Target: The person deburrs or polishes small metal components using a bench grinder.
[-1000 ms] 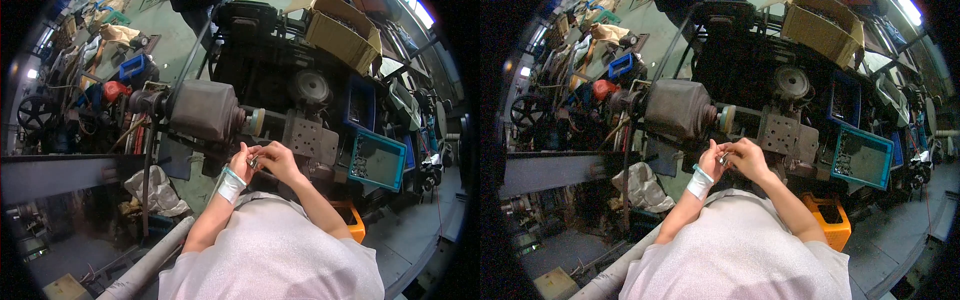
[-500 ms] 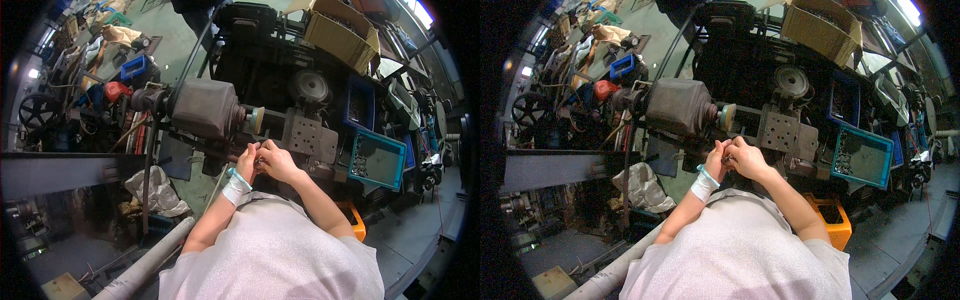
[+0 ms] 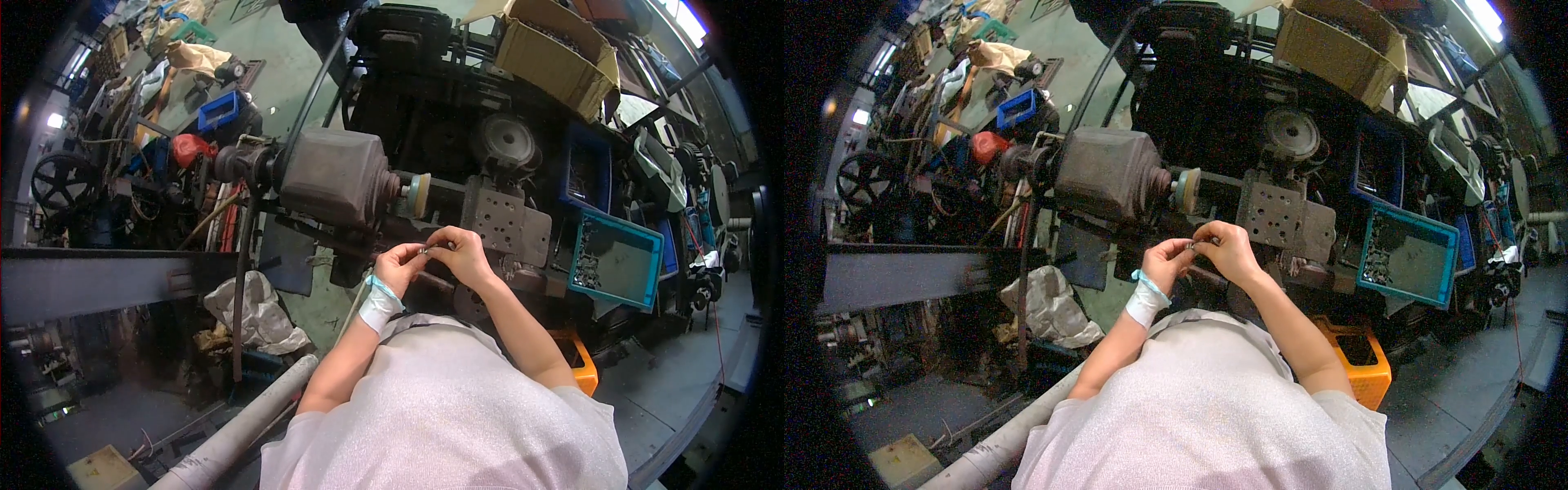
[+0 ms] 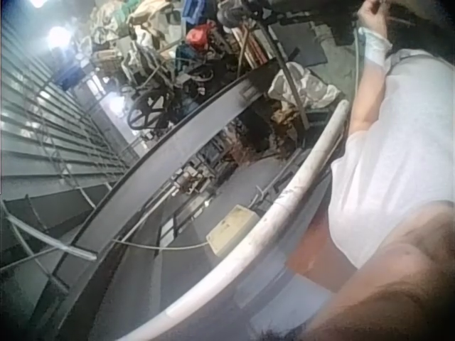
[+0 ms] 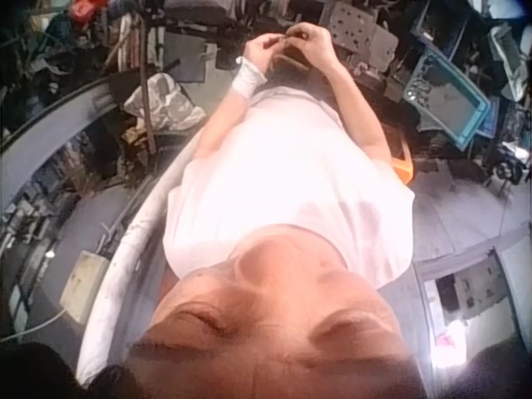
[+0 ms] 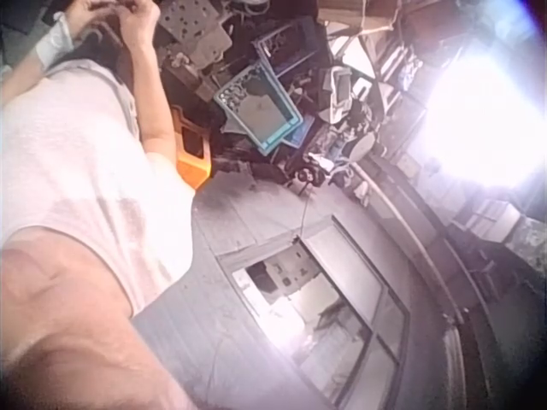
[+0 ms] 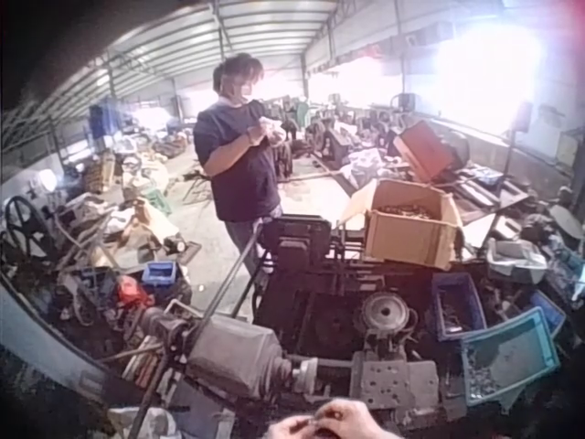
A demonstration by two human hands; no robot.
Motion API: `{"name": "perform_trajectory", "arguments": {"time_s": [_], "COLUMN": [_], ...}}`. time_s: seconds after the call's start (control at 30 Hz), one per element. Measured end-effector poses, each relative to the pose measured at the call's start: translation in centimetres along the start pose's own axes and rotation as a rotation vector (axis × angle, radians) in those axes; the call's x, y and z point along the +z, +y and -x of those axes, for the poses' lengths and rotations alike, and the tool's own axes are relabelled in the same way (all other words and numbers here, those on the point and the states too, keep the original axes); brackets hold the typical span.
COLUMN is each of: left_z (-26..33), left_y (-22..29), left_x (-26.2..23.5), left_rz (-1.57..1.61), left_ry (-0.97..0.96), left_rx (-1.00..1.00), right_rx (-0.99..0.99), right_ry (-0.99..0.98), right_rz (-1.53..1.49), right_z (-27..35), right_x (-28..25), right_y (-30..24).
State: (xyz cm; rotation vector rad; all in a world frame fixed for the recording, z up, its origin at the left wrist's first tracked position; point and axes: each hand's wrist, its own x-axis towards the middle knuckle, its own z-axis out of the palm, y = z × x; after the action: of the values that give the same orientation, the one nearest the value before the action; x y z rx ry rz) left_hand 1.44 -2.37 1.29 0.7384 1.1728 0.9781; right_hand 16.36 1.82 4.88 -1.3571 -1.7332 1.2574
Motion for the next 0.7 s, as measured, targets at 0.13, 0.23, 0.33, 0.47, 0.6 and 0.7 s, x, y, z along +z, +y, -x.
{"name": "perform_trajectory", "arguments": {"time_s": [0.13,0.23,0.33,0.47,0.6,0.7], "left_z": [-0.6,-1.4,-2.0,-3.0,-4.4,-5.0], "left_y": [-0.2,-0.9,-0.8,-0.4,-0.5,-0.2], "left_x": [0.4,0.4,0.5,0.6,0.6,0.9], "left_rz": [0.056,0.024,-0.032,-0.069,0.007,-0.001], "left_ry": [0.051,0.108,0.118,0.122,0.115,0.153], "left_rx": [0.015,0.007,0.019,-0.036,-0.078,-0.105], "right_rx": [0.04,0.173,0.311,0.316,0.312,0.332], "right_ry": [0.119,0.211,0.243,0.323,0.376,0.429], "right_rz": [-0.178,-0.141,-0.345,-0.392,-0.304,-0.415], "right_z": [0.0,-0.5,-1.1,-2.1,-3.4,-4.3], "right_x": [1.4,2.1,2.9,3.4,3.8,4.2], "right_y": [1.1,2.2,3.5,4.3,5.4,5.2]}}
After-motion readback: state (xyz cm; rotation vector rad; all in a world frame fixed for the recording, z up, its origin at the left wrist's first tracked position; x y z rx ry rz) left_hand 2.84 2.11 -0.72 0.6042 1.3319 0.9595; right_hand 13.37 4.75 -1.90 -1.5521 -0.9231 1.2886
